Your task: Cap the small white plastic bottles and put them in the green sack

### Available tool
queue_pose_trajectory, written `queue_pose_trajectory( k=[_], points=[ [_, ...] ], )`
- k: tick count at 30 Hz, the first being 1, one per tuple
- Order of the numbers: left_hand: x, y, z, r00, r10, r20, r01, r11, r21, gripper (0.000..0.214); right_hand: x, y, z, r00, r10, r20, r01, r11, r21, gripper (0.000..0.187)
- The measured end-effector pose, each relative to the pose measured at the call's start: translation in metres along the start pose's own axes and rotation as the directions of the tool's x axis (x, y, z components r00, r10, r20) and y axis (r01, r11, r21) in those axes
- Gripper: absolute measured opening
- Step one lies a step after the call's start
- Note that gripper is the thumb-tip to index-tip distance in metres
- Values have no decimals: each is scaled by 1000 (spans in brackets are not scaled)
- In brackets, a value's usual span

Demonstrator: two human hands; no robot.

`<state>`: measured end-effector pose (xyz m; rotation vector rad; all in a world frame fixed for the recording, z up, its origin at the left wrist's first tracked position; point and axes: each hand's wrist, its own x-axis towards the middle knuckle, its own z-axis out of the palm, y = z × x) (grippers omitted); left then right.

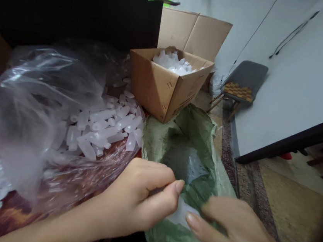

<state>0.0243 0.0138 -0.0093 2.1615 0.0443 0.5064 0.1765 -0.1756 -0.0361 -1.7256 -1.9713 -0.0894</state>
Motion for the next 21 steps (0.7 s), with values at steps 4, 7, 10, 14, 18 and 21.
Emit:
queue_pose_trajectory(
  k=[4,7,10,14,18,21],
  points=[
    [0,-2,-1,998,-61,-6,61,998,-17,42,15,4,-8,992,-100,79,107,989,-98,71],
    [0,-2,1,984,-160,84,168,981,-101,44,26,-5,-14,983,-181,-13,174,963,-206,50],
    [-1,-1,4,931,-305,201,347,910,-228,46,37,-18,-16,950,-306,-57,265,890,-372,24],
    [-4,-1,14,911,-356,206,401,879,-257,49,45,-24,-9,962,-261,-76,213,898,-385,27],
    [-4,-4,17,990,-137,39,134,989,64,47,37,-14,2,990,-129,-64,109,961,-253,22],
    [0,-8,-2,989,56,-133,28,829,558,35,25,6,8,989,89,-118,-106,983,-152,15]
  ],
)
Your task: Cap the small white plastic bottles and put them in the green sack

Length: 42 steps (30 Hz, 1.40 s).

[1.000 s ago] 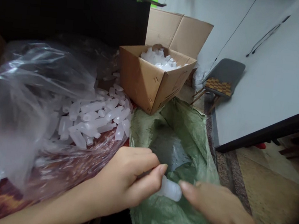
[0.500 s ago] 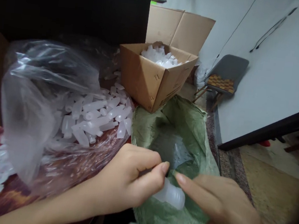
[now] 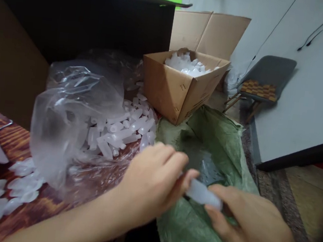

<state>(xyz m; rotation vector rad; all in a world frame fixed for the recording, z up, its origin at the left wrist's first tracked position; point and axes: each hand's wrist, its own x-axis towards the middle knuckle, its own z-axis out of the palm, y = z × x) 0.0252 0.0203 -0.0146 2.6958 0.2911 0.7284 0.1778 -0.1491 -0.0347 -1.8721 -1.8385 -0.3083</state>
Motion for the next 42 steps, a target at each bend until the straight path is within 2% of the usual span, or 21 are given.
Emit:
queue_pose_trajectory(
  k=[1,2,3,4,5,6,7,8,9,10,12,14,17,20,22,24,27,29,33,37,42],
  points=[
    [3,-7,-7,999,-18,-38,25,983,180,30,-3,8,3,986,167,0,-167,984,56,18],
    [6,-15,-15,997,-64,-46,76,937,340,27,-7,16,5,926,376,23,-375,915,150,23],
    [8,-24,-22,991,-129,-31,128,872,472,24,-10,23,9,807,583,95,-583,760,287,29],
    [10,-32,-28,980,-201,-1,165,800,577,23,-14,28,12,631,738,239,-750,502,432,35],
    [11,-40,-34,963,-268,30,183,730,659,22,-17,31,16,436,792,427,-831,174,528,38],
    [12,-48,-37,944,-324,59,185,672,717,22,-22,32,20,277,744,608,-819,-147,554,38],
    [12,-55,-38,925,-370,85,183,631,754,23,-26,31,25,176,641,747,-749,-404,524,35],
    [12,-61,-38,907,-406,110,180,609,772,24,-31,28,30,125,534,836,-666,-579,470,32],
    [12,-66,-37,889,-437,135,177,601,780,24,-36,24,36,103,454,885,-594,-685,421,28],
    [11,-71,-34,872,-463,156,177,597,783,23,-40,19,41,93,406,909,-546,-743,388,25],
    [10,-79,-29,849,-495,183,177,594,785,22,-48,9,50,88,354,931,-510,-787,348,19],
    [9,-87,-24,841,-509,186,179,584,792,24,-53,1,58,70,340,938,-519,-790,326,13],
    [9,-96,-19,838,-518,171,188,570,800,32,-55,-5,62,79,347,935,-545,-770,332,11],
    [10,-98,-16,849,-488,201,154,593,790,39,-54,-7,60,105,387,916,-607,-705,367,6],
    [10,-96,-12,858,-463,222,128,612,781,39,-51,-8,58,110,414,903,-655,-653,380,17],
    [9,-93,-9,865,-449,225,121,620,775,37,-48,-9,56,96,409,907,-689,-630,357,36],
    [8,-91,-5,869,-435,236,111,636,763,33,-43,-12,54,63,359,931,-696,-653,299,54],
    [8,-93,-2,869,-429,244,106,646,756,29,-42,-13,52,69,339,938,-693,-660,289,56],
    [9,-98,4,881,-425,208,130,639,758,27,-45,-14,49,152,392,907,-720,-585,373,46],
    [8,-102,11,898,-417,141,171,626,761,26,-49,-12,48,252,448,858,-802,-400,444,46],
    [8,-100,8,906,-419,63,225,601,767,26,-48,-5,46,302,527,795,-838,-251,485,55]
  ],
)
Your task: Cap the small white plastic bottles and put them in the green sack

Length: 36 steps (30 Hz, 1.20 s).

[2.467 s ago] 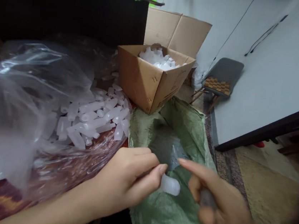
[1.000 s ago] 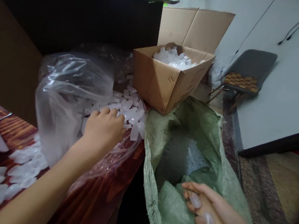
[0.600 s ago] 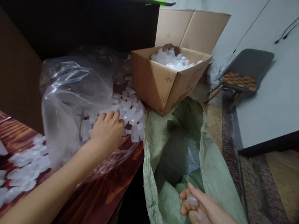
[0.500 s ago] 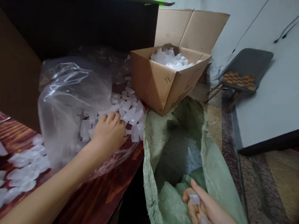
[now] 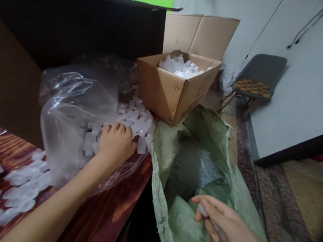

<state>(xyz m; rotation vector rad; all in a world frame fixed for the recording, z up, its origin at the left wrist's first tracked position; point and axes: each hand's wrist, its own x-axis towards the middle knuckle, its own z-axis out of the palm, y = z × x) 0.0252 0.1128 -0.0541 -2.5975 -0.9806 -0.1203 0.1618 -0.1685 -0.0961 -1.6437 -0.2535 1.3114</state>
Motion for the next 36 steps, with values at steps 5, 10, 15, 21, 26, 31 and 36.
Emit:
queue_pose_trajectory(
  k=[5,10,15,21,26,31,36],
  points=[
    [-9,7,-29,998,-10,-66,10,1000,-1,20,-4,-13,-6,981,-192,-21,184,963,-199,56],
    [-26,30,-60,982,189,-17,-173,850,-497,19,-20,-37,0,921,-373,110,385,834,-396,47],
    [-41,46,-71,889,457,2,-206,405,-891,23,-25,-60,10,710,-699,86,548,471,-691,25],
    [-46,51,-73,823,557,108,-54,266,-962,22,-23,-65,16,453,-833,316,697,111,-708,14],
    [-46,50,-76,719,662,212,82,221,-972,13,-27,-61,11,306,-807,504,753,-119,-647,29],
    [-45,50,-77,657,712,247,149,198,-969,10,-34,-65,8,293,-719,630,722,-265,-639,36],
    [-48,51,-76,685,701,197,4,266,-964,6,-32,-68,11,488,-726,485,673,-42,-739,35]
  ],
)
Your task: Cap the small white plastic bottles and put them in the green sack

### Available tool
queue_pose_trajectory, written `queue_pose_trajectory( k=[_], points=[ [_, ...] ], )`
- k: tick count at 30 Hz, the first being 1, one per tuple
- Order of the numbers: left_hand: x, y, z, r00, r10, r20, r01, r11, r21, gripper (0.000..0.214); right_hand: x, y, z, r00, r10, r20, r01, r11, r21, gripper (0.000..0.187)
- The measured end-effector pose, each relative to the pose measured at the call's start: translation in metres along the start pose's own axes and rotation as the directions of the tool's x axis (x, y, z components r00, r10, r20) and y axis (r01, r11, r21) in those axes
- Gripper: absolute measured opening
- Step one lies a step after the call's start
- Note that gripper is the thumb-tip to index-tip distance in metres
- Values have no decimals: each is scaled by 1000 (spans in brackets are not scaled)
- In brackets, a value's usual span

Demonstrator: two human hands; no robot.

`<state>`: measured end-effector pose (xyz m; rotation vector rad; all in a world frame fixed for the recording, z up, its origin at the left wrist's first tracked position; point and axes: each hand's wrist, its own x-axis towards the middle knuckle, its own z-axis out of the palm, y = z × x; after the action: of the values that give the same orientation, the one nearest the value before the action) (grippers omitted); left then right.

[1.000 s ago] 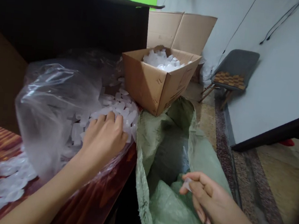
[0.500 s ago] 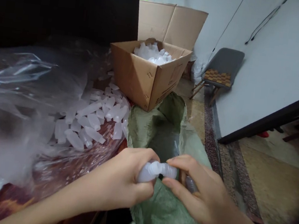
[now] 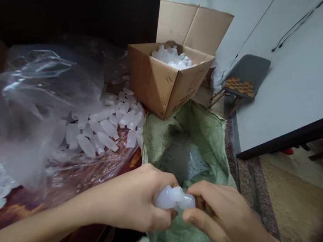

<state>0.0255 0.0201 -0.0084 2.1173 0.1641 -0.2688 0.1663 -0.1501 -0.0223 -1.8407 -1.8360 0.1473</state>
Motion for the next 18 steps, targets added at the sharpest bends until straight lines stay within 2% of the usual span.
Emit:
queue_pose_trajectory(
  k=[2,4,7,9,10,12,13,16,18],
  points=[
    [0,0,0,1000,1,6,-1,1000,13,6,-1,2,-1,997,57,44,-59,997,42,48],
    [1,-1,-1,1000,-1,12,1,1000,-4,7,-4,5,-2,996,76,39,-77,996,34,51],
    [2,-2,-2,1000,-5,16,5,1000,-11,7,-10,7,-4,999,-7,31,8,1000,-30,40],
    [2,-2,-1,1000,-3,26,3,1000,3,8,-11,7,-3,996,-65,55,68,996,-55,21],
    [3,-3,-1,1000,-3,30,2,1000,10,8,-11,7,-2,995,-76,59,79,996,-50,19],
    [3,-3,0,999,-6,36,5,1000,21,9,-9,8,-1,998,-55,38,56,998,-17,37],
    [4,-3,1,999,-9,37,8,1000,22,9,-8,8,-1,999,-34,27,34,999,1,39],
    [4,-3,0,999,-14,47,13,1000,14,8,-7,9,-1,998,-2,65,2,1000,-3,28],
    [4,-3,-1,999,-19,45,19,1000,5,7,-6,9,0,993,-39,115,45,998,-51,23]
  ],
)
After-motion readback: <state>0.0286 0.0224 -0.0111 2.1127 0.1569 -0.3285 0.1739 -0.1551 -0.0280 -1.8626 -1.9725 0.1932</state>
